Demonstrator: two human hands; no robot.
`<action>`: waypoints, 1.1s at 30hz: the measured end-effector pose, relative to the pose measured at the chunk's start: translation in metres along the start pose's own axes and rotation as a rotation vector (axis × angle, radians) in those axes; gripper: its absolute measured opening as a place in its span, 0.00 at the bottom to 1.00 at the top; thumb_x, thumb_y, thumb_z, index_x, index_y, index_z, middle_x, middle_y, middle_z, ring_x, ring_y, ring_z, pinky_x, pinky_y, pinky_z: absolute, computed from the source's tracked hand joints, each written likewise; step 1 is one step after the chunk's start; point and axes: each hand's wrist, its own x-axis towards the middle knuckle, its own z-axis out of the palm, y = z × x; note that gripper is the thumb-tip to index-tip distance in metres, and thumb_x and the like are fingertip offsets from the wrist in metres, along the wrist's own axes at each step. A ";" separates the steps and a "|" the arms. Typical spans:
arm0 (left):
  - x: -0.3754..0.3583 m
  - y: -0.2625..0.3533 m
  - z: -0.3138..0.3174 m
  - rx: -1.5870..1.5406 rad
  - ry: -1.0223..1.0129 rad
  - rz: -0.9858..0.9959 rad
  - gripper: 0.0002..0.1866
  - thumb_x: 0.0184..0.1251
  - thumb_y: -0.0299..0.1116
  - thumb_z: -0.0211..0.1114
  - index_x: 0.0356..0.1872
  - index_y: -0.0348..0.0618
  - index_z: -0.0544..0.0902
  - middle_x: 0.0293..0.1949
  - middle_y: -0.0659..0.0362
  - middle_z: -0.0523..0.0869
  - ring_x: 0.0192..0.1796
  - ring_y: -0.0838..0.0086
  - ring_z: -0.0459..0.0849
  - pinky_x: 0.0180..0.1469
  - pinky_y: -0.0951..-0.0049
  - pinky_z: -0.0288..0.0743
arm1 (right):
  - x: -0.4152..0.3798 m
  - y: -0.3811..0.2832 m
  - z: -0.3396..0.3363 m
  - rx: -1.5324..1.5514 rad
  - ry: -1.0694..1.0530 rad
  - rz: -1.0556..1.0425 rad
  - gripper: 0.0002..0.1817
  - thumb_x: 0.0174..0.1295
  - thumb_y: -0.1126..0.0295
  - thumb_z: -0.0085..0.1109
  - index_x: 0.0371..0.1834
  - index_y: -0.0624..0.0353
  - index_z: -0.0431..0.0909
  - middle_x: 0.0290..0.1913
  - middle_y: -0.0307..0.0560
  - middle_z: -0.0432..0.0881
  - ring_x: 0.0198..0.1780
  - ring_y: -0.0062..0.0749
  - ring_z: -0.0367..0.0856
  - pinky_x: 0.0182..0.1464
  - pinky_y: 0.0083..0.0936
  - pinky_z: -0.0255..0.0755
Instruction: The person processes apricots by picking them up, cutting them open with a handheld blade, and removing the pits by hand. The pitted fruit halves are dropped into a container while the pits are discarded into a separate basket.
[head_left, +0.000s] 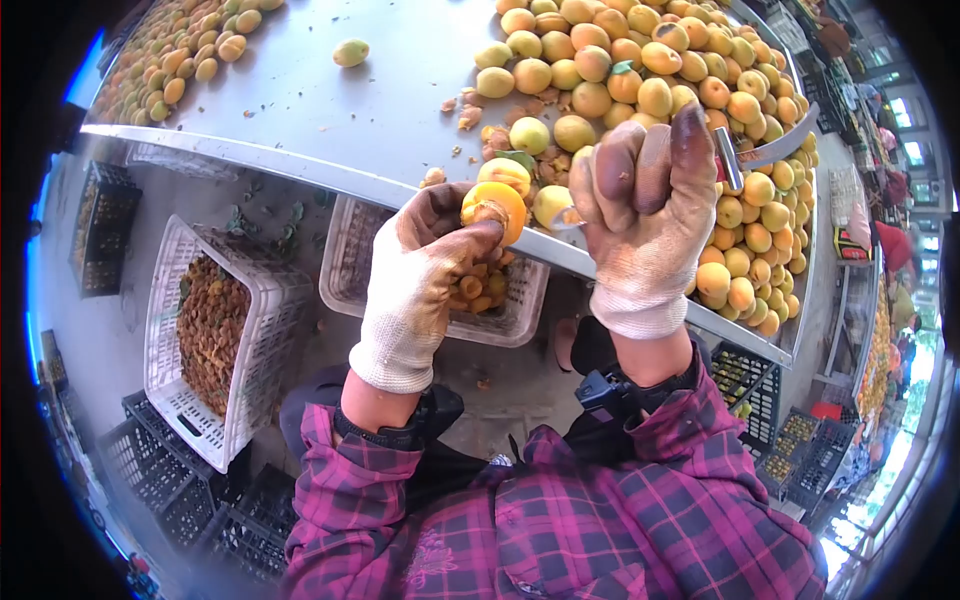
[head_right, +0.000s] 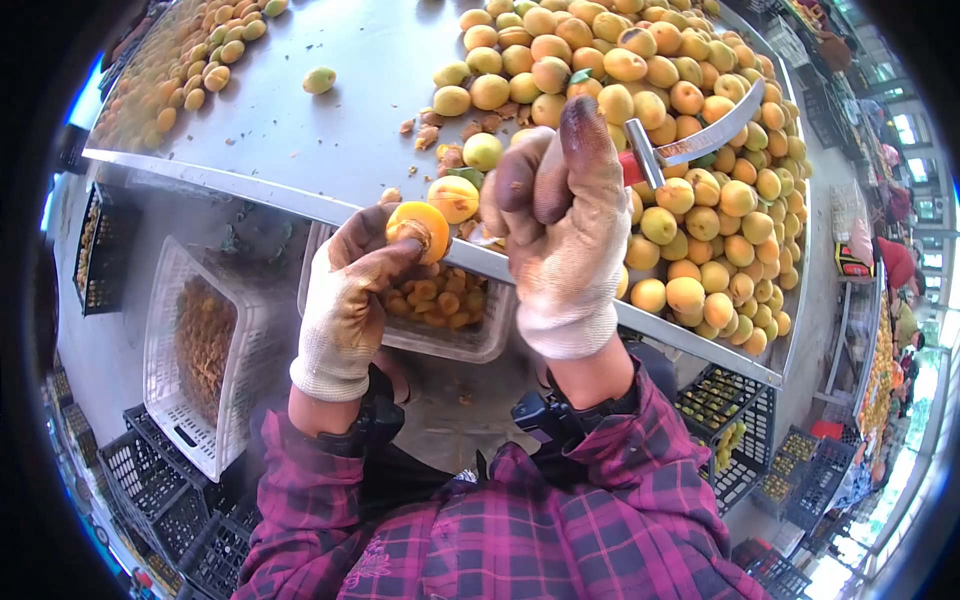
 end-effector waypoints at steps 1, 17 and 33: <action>0.000 -0.002 0.002 0.005 -0.011 -0.006 0.19 0.66 0.23 0.65 0.57 0.31 0.79 0.48 0.55 0.87 0.48 0.73 0.86 0.52 0.73 0.82 | -0.002 0.001 0.005 -0.010 -0.003 -0.050 0.33 0.75 0.47 0.51 0.12 0.52 0.58 0.19 0.46 0.69 0.17 0.29 0.67 0.20 0.21 0.59; -0.005 -0.007 0.015 -0.021 -0.017 -0.032 0.21 0.61 0.17 0.70 0.57 0.30 0.81 0.36 0.58 0.87 0.25 0.87 0.75 0.25 0.85 0.65 | -0.017 0.022 0.011 -0.463 -0.143 -0.202 0.33 0.79 0.45 0.41 0.16 0.54 0.60 0.22 0.46 0.68 0.20 0.25 0.62 0.24 0.21 0.56; -0.006 -0.016 0.017 0.309 -0.003 0.214 0.28 0.53 0.10 0.72 0.60 0.30 0.81 0.47 0.59 0.86 0.48 0.80 0.81 0.53 0.78 0.76 | 0.007 0.036 -0.002 0.203 0.272 0.173 0.32 0.76 0.48 0.52 0.13 0.46 0.54 0.15 0.31 0.52 0.14 0.18 0.46 0.19 0.20 0.44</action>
